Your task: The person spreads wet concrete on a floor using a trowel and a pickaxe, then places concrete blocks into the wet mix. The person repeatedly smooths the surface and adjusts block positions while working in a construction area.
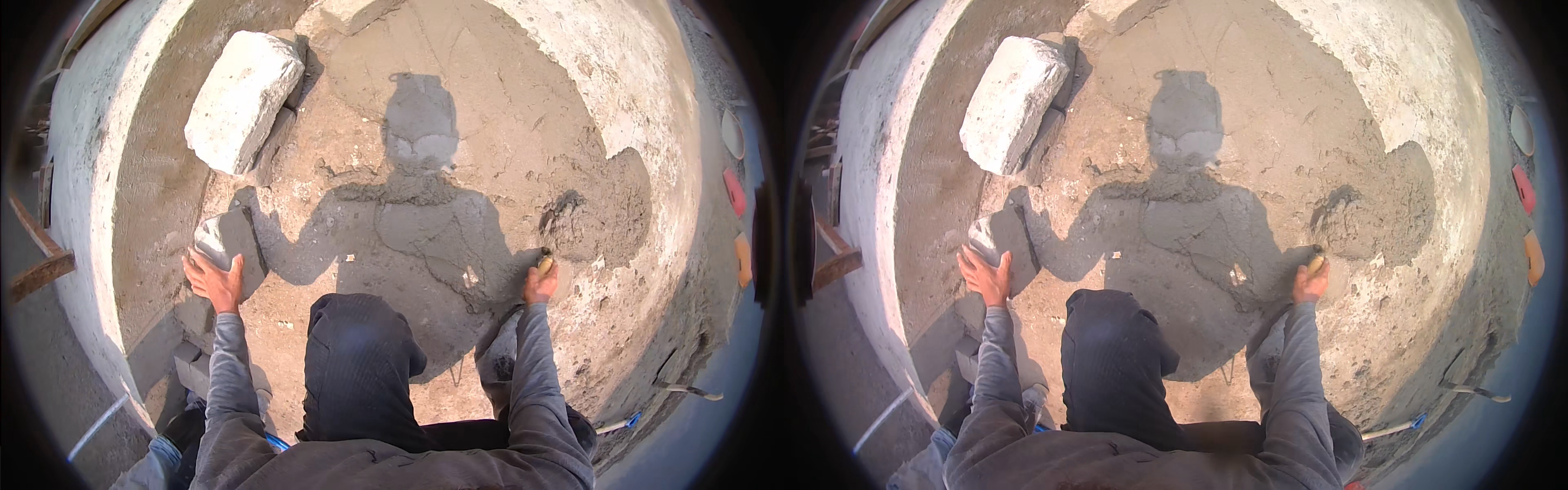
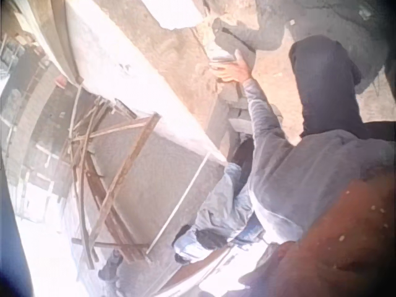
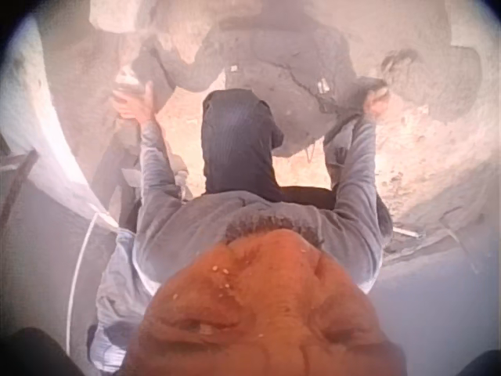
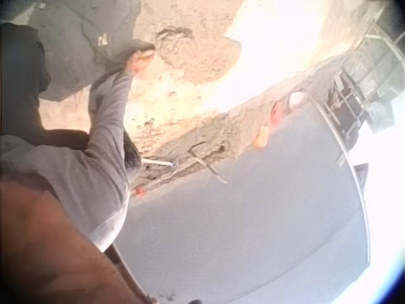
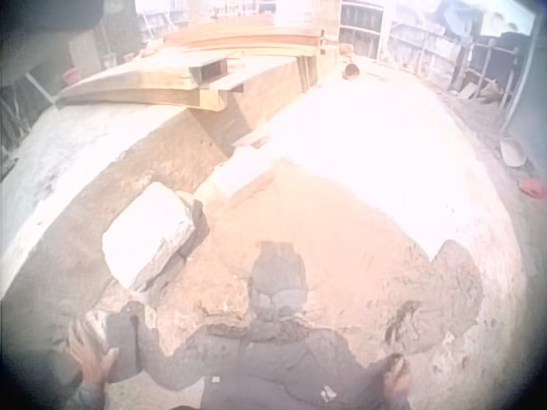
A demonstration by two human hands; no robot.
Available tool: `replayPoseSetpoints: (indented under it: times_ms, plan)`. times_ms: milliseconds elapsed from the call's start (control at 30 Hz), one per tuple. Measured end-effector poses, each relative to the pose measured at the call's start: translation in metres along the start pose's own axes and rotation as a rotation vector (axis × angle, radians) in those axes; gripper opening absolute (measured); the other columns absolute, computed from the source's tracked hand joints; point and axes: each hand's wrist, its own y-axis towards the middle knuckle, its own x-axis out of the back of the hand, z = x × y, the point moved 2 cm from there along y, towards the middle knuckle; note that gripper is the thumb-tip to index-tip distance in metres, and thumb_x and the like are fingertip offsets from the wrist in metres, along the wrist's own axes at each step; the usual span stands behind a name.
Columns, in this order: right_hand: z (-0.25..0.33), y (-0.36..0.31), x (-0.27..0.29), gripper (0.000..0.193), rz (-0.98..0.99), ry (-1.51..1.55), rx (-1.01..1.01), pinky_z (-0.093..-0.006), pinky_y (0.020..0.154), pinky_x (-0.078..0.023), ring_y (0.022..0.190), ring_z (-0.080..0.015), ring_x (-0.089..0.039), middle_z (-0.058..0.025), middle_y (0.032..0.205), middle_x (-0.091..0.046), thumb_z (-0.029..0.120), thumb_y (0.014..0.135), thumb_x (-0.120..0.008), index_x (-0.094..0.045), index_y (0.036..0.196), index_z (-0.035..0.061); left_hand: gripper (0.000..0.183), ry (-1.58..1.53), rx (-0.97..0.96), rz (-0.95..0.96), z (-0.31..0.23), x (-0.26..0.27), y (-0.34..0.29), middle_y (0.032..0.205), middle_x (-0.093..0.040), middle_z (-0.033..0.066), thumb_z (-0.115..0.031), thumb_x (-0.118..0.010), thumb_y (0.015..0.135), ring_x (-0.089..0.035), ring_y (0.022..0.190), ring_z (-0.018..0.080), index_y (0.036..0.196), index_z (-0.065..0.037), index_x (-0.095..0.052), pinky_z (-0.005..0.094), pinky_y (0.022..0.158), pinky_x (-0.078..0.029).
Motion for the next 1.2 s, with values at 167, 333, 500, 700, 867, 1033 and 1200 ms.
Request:
replayPoseSetpoints:
  times_ms: [167,333,500,700,867,1033,1200]
  plan:
    - [0.192,-0.040,-0.085,0.060,0.314,0.306,-0.181,-0.0329,0.058,-0.052,0.062,-0.0227,-0.061,-0.0143,0.081,-0.062,0.006,0.077,-0.060,-0.041,0.133,-0.0062,0.104,-0.237,-0.393,-0.247,-0.083,0.012,0.141,0.149,-0.020,0.0267,-0.065,-0.068,0.072,-0.017,0.139,0.0446,0.149,-0.010,-0.023,0.0634,0.108,-0.015]
    - [0.372,-0.042,-0.177,0.061,0.585,0.092,0.448,-0.0441,0.096,-0.043,0.116,-0.0402,-0.053,-0.0299,0.126,-0.051,0.010,0.081,-0.062,-0.038,0.135,-0.0077,0.104,-0.023,-0.425,0.014,-0.139,-0.017,0.203,0.153,-0.022,0.0198,-0.065,-0.070,0.067,-0.016,0.142,0.0390,0.149,-0.017,-0.028,0.0622,0.110,-0.016]
    - [0.365,-0.004,-0.182,0.058,0.411,0.121,0.349,-0.0459,0.087,-0.047,0.098,-0.0433,-0.059,-0.0270,0.118,-0.055,0.010,0.086,-0.060,-0.037,0.136,-0.0057,0.105,-0.059,-0.403,-0.030,-0.152,-0.017,0.196,0.153,-0.025,0.0184,-0.059,-0.072,0.062,-0.020,0.143,0.0354,0.149,-0.018,-0.029,0.0609,0.110,-0.018]
    - [0.432,-0.012,-0.177,0.051,1.035,-0.339,0.845,-0.0482,0.079,-0.051,0.093,-0.0405,-0.063,-0.0233,0.108,-0.059,0.026,0.095,-0.052,-0.036,0.141,0.0094,0.106,-0.138,-0.354,0.042,-0.147,0.000,0.198,0.154,-0.023,0.0190,-0.054,-0.075,0.059,-0.017,0.144,0.0352,0.148,-0.016,-0.031,0.0577,0.113,-0.012]
    - [0.513,0.097,-0.271,0.046,0.820,-0.593,0.986,-0.0484,0.079,-0.053,0.092,-0.0394,-0.064,-0.0213,0.102,-0.063,0.027,0.096,-0.048,-0.035,0.140,0.0198,0.108,-0.166,-0.366,0.041,-0.156,-0.001,0.203,0.154,-0.023,0.0186,-0.051,-0.078,0.056,-0.017,0.143,0.0357,0.148,-0.016,-0.032,0.0575,0.114,-0.012]
    - [0.547,0.147,-0.289,0.042,0.736,-0.664,0.835,-0.0476,0.083,-0.051,0.096,-0.0386,-0.064,-0.0217,0.102,-0.066,0.031,0.096,-0.046,-0.041,0.136,0.0163,0.108,-0.171,-0.358,0.044,-0.151,-0.001,0.204,0.153,-0.024,0.0186,-0.050,-0.078,0.055,-0.017,0.143,0.0355,0.147,-0.015,-0.033,0.0576,0.113,-0.013]
    - [0.517,0.159,-0.290,0.044,0.738,-0.630,0.706,-0.0480,0.086,-0.050,0.100,-0.0386,-0.063,-0.0233,0.102,-0.066,0.034,0.096,-0.045,-0.042,0.136,0.0148,0.107,-0.166,-0.364,0.052,-0.158,0.004,0.201,0.152,-0.025,0.0178,-0.047,-0.077,0.055,-0.019,0.142,0.0351,0.147,-0.015,-0.034,0.0571,0.113,-0.015]
